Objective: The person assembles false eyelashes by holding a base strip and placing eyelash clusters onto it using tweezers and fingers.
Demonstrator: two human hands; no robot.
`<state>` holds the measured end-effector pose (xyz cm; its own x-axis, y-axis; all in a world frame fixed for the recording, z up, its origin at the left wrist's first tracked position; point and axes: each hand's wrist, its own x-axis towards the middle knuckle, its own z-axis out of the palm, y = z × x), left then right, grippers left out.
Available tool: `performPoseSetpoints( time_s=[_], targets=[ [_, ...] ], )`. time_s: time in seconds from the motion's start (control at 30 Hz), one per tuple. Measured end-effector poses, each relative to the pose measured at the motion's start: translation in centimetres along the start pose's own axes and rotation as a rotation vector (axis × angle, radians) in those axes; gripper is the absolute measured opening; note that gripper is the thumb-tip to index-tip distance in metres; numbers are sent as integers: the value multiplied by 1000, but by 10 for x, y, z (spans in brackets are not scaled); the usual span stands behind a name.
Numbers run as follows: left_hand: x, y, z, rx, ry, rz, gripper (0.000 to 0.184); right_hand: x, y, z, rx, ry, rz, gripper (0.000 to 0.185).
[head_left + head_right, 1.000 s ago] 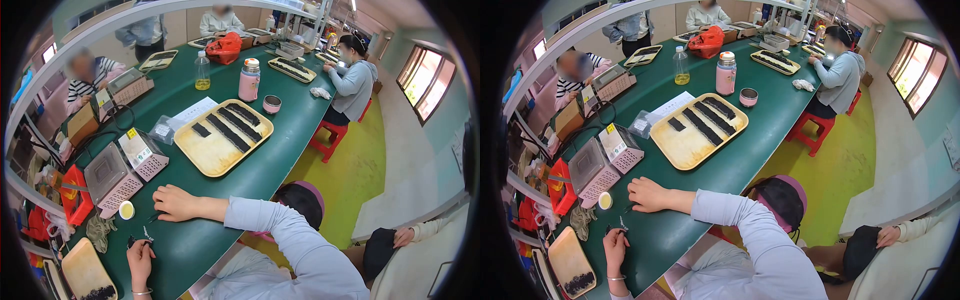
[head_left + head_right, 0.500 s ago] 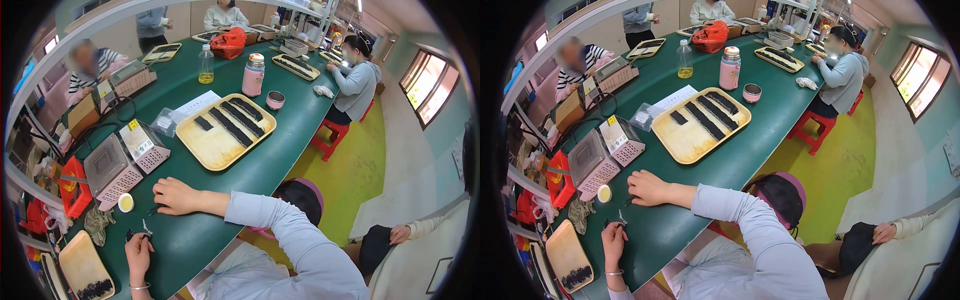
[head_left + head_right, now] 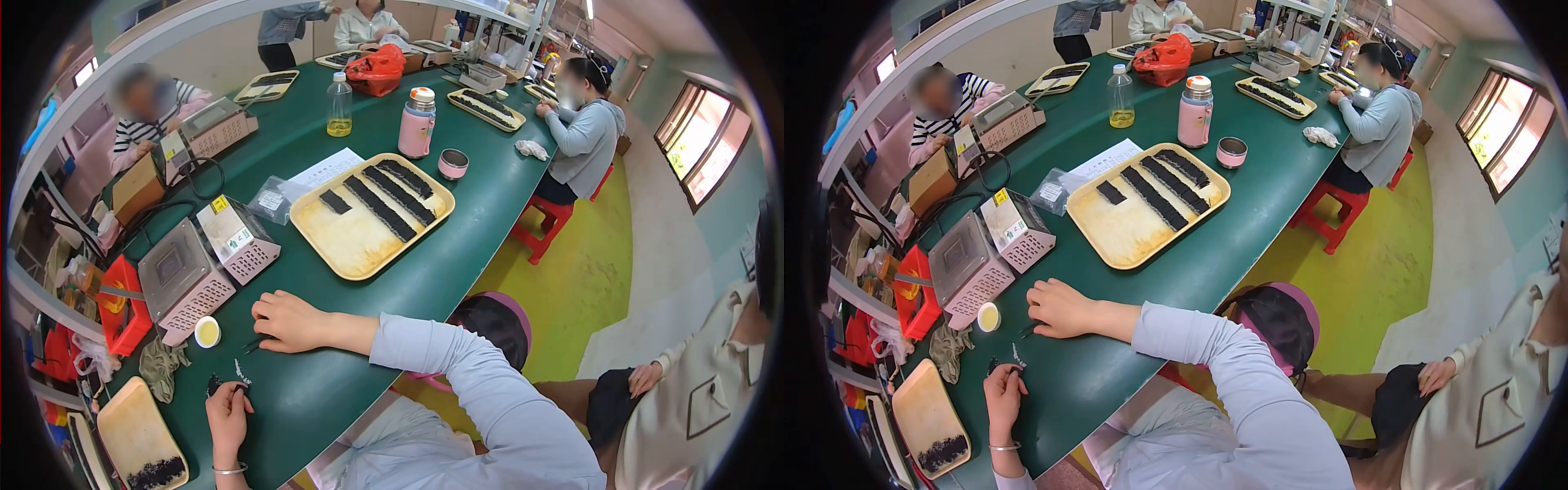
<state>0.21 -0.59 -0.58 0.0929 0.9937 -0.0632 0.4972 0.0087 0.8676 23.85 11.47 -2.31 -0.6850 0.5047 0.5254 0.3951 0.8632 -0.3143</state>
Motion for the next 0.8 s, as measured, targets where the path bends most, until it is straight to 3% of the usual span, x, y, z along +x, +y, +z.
performPoseSetpoints(
  time_s=[0.8],
  targets=[
    [-1, 5, 0, 27, 13, 11, 13, -1, 1, 3, 5, 21, 1, 23]
  ],
)
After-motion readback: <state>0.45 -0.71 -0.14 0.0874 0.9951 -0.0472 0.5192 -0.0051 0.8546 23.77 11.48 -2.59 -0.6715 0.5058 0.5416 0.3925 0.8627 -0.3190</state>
